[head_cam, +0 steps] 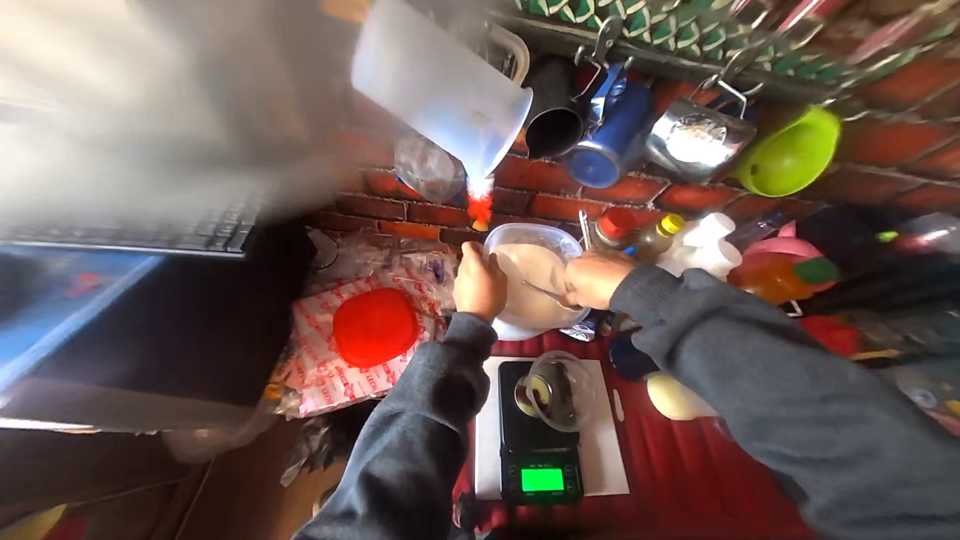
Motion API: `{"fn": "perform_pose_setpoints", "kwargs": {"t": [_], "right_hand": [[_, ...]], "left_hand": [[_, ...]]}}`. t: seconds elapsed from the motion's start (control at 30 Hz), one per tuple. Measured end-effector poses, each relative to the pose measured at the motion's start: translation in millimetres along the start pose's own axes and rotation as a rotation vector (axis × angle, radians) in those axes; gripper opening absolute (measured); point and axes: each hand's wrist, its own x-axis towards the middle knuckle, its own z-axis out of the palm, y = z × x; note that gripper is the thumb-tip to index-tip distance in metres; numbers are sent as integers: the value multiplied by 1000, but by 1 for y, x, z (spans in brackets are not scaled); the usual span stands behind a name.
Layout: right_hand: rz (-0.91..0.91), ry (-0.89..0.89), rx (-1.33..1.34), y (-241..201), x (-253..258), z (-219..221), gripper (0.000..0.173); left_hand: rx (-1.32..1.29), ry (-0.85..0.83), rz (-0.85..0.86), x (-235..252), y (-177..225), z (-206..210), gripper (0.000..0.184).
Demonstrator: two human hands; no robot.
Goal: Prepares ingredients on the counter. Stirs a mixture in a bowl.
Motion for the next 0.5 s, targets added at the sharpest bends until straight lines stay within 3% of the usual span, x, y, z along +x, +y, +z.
{"fn": "perform_pose_setpoints", "kwargs": {"t": [0.1,0.27,0.4,0.5], "right_hand": [[-46,-38,51,8,-1,-5,29],[150,187,-10,12,-28,-17,24],[188,279,129,-9,-15,0,33],[97,216,257,-15,9,19,42]], "left_hand": [[8,4,6,-1,-1,0,37],[-7,3,17,-6,0,-2,37],[-20,18,44,-10,-3,0,38],[-24,18,39,-10,-4,0,39]]}}
